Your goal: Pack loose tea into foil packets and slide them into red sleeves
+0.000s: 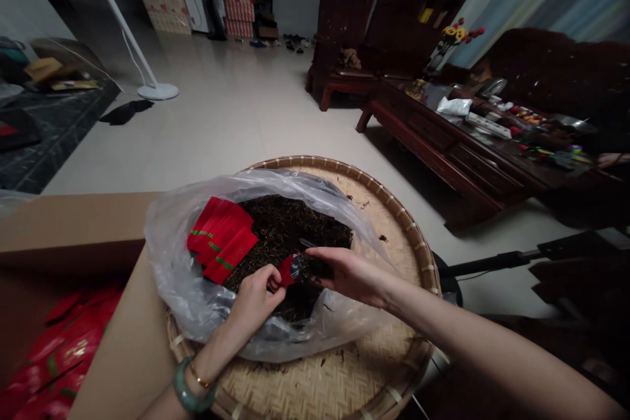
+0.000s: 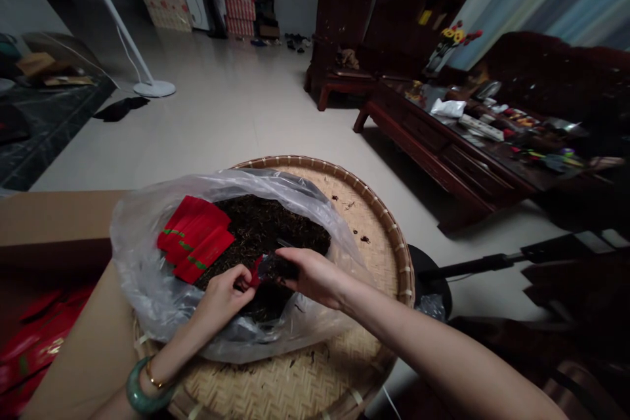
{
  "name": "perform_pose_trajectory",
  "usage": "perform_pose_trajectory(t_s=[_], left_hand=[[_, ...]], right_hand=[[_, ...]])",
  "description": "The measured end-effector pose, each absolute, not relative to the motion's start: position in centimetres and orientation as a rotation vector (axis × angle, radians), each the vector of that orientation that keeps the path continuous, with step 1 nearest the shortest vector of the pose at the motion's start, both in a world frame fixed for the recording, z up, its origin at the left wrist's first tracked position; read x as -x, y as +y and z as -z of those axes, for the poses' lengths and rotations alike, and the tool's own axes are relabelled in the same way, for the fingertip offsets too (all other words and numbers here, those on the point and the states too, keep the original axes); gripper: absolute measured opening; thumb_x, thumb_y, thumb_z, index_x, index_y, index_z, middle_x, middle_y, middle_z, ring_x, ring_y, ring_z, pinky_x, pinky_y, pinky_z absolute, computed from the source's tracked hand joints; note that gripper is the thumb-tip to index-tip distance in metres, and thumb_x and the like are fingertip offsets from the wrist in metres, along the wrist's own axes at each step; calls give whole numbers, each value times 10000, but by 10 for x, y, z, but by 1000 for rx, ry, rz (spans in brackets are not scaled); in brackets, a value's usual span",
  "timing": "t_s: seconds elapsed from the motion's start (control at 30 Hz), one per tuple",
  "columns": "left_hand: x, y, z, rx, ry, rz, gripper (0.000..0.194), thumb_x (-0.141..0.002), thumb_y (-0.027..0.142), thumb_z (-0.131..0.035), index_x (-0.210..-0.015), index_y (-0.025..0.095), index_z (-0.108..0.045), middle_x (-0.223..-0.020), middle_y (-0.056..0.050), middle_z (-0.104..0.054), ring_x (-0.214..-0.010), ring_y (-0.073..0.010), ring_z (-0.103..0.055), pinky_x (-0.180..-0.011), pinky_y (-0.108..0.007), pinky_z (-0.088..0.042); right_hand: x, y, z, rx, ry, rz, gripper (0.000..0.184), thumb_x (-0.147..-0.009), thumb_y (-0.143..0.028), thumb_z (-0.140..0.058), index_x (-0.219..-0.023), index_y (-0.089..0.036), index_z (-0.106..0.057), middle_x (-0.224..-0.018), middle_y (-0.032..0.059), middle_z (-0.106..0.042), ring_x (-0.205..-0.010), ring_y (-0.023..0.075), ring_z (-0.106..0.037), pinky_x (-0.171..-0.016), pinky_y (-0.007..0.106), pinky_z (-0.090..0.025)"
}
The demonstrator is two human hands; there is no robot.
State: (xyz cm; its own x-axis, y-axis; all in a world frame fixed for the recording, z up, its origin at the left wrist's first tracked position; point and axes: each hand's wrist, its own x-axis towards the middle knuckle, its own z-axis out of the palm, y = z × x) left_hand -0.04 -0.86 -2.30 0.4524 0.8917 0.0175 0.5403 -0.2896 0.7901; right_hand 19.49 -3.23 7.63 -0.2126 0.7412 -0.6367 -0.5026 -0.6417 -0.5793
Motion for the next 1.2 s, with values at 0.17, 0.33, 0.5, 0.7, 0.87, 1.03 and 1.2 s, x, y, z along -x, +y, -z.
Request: perform_pose_trajectory(t_s=[0.17,0.33,0.5,0.7,0.87,1.03,1.2], left_hand=[[0,-9,25,-1956,1179,-600,47,-692,155,-509,-699,201,-513,-649,17,-581,-605,-138,-573,-548,-229,-445],[1,-9,26,-2038,1217,-599,76,-684,170,-549,-747,203,-523,-729,5,-574,-678,-160,-567,-627,-282,-475],[0,-2,22,-2108,1117,-678,662,-593,256,-719,-1200,202,-462,-1195,-103,-537,-1095,-276,-506,-899,-427,-456],[-11,4,9,-2124,964,-589,465,-629,226,-723,-1067,203,-570,-1039,-70,-626,-1010,-253,-535,-880,-405,-452],[-13,1,10,-2114,1035,-668,394,-646,235,-725,-1017,206,-595,-991,-48,-647,-951,-235,-552,-830,-373,-459],[-14,1,12,-2134,1067,-661,417,-628,197,-728,-1023,197,-594,-983,-51,-649,-945,-239,-547,-833,-379,-456],[-15,1,13,-2158,1072,-682,403,-638,209,-718,-1019,187,-591,-986,-64,-651,-946,-245,-547,-829,-386,-462]], right_hand=[[-195,-32,-70,1394,-508,-1919,270,-717,-72,-646,-979,-131,-666,-708,-12,-652,-592,57,-556,-579,159,-418],[-192,-29,-72,1567,-762,-1939,431,-715,-43,-599,-1138,-127,-609,-592,-58,-551,-530,44,-476,-547,170,-357],[-187,-25,-77,1613,-1008,-1931,393,-719,-22,-530,-1075,-137,-652,-655,-43,-549,-565,56,-434,-597,198,-354],[-185,-24,-78,1597,-1286,-1896,348,-746,-75,-514,-1052,-147,-663,-834,-3,-626,-721,104,-524,-734,240,-403],[-188,-27,-92,1663,-1271,-1835,403,-752,-94,-552,-1147,-152,-614,-986,27,-636,-831,119,-553,-826,262,-415],[-185,-31,-107,1603,-938,-1935,487,-753,-68,-555,-1227,-179,-549,-1018,26,-611,-718,74,-549,-793,248,-449],[-175,-33,-116,1562,-630,-1960,568,-767,-43,-541,-1313,-169,-446,-1204,71,-539,-837,57,-590,-877,217,-455]])
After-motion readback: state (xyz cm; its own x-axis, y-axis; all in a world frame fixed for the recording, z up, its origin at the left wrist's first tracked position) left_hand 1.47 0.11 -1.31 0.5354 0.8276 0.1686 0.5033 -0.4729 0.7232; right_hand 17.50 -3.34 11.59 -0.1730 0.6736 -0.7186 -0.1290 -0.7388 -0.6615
